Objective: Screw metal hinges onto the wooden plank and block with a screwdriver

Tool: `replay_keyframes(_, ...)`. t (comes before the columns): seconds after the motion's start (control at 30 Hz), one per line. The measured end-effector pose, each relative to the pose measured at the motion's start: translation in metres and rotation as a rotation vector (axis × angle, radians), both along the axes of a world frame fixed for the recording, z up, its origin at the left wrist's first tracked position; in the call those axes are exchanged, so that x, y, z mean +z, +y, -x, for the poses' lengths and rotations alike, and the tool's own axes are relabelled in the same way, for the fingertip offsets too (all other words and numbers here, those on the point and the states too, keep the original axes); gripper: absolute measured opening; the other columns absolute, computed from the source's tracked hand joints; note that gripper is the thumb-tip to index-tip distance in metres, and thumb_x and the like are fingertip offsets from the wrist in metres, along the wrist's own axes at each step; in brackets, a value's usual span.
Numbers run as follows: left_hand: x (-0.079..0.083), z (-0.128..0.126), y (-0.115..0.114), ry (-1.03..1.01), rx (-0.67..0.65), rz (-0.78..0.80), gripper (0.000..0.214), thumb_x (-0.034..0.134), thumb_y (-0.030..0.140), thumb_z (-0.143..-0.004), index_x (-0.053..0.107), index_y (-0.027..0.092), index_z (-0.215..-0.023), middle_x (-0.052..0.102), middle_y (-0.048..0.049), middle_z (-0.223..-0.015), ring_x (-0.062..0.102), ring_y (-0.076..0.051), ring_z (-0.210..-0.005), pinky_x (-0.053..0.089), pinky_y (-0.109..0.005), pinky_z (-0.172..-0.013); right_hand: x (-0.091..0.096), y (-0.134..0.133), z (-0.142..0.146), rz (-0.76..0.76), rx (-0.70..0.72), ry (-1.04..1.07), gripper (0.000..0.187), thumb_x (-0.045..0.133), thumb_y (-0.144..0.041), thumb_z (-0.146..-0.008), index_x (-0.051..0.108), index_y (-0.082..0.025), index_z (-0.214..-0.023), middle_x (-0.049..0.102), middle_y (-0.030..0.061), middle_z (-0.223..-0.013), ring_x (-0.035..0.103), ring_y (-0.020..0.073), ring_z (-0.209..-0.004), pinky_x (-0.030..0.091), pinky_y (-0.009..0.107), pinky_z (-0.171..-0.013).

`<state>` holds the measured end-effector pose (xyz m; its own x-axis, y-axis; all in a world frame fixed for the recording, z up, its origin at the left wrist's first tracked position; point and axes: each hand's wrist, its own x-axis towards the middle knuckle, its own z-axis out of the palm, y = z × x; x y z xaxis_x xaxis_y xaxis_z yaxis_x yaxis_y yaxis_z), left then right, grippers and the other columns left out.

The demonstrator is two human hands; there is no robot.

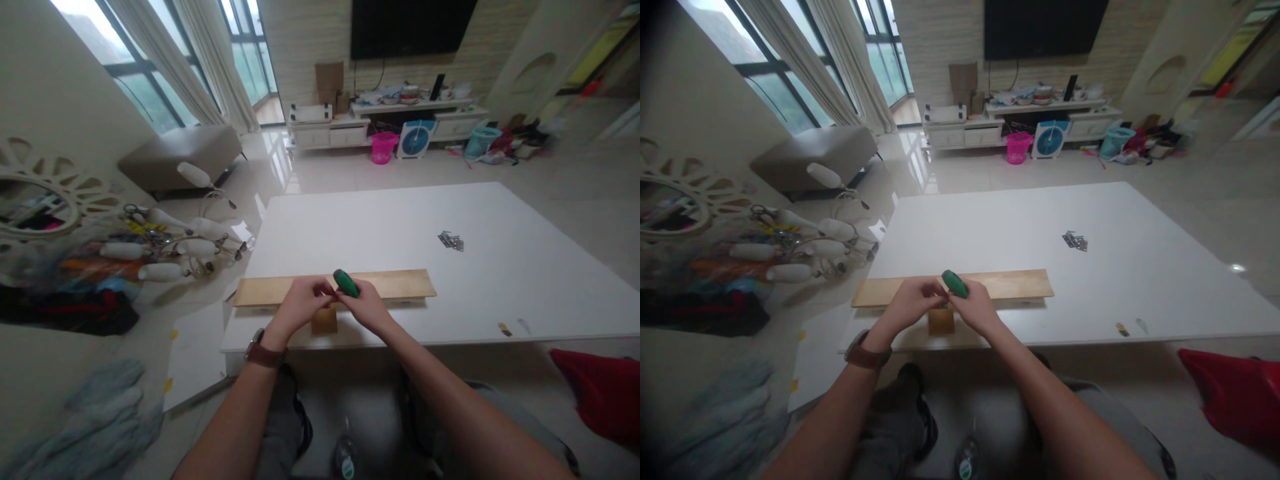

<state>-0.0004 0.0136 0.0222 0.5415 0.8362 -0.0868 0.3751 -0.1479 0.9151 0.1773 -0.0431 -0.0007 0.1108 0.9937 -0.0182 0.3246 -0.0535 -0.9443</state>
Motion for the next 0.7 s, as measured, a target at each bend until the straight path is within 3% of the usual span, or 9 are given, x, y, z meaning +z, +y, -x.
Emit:
replay_keyframes(0.3, -0.003, -0.021, -0.004, 0.059, -0.050, -0.037, 0.006, 0.072, 0.015, -0.081, 0.074, 0.016, -0.075, 0.073, -0.0021, -0.070, 0.066, -0.015, -0.068, 0.049, -0.026, -0.066, -0.006, -0.015, -0.025, -0.004, 0.018, -0.032, 0.013, 0.068, -0.021, -0.078, 0.078, -0.017, -0.084, 0.080, 0.0050, -0.082, 0.073, 0.0235, -0.080, 0.050, 0.032, -0.075)
replay_keyframes(0.4, -0.006, -0.029, -0.004, 0.075, -0.118, -0.110, 0.011, 0.076, 0.013, -0.079, 0.077, 0.016, -0.089, 0.077, -0.0033, -0.086, 0.067, -0.014, -0.072, 0.052, -0.026, -0.069, -0.008, -0.025, -0.036, -0.033, 0.043, -0.118, 0.014, 0.067, -0.026, -0.085, 0.078, -0.018, -0.089, 0.079, 0.0045, -0.082, 0.071, 0.0230, -0.080, 0.047, 0.031, -0.073)
replay_keyframes(0.47, -0.008, -0.032, -0.004, 0.038, -0.147, -0.164, 0.035, 0.078, 0.010, -0.075, 0.076, 0.018, -0.109, 0.077, -0.0056, -0.110, 0.070, -0.014, -0.080, 0.055, -0.026, -0.071, -0.012, -0.034, -0.046, -0.069, 0.072, -0.228, 0.014, 0.064, -0.025, -0.089, 0.076, -0.018, -0.090, 0.078, 0.0045, -0.084, 0.069, 0.0216, -0.079, 0.045, 0.030, -0.073)
replay_keyframes(0.53, -0.010, -0.035, -0.002, 0.037, -0.126, -0.236, 0.044, 0.072, 0.006, -0.077, 0.072, 0.020, -0.119, 0.072, -0.0070, -0.123, 0.070, -0.013, -0.086, 0.057, -0.025, -0.073, -0.019, -0.042, -0.058, -0.086, 0.142, -0.409, 0.015, 0.060, -0.015, -0.087, 0.074, -0.020, -0.084, 0.075, 0.0043, -0.084, 0.067, 0.0206, -0.081, 0.042, 0.029, -0.073)
replay_keyframes(0.7, -0.009, -0.045, 0.002, 0.097, -0.031, -0.301, 0.024, 0.064, 0.011, -0.087, 0.069, 0.017, -0.110, 0.070, -0.0064, -0.114, 0.067, -0.012, -0.081, 0.059, -0.027, -0.076, -0.036, -0.066, -0.081, 0.016, 0.278, -0.759, 0.029, 0.059, -0.003, -0.078, 0.075, -0.023, -0.091, 0.075, 0.0034, -0.102, 0.068, 0.0178, -0.083, 0.035, 0.028, -0.069)
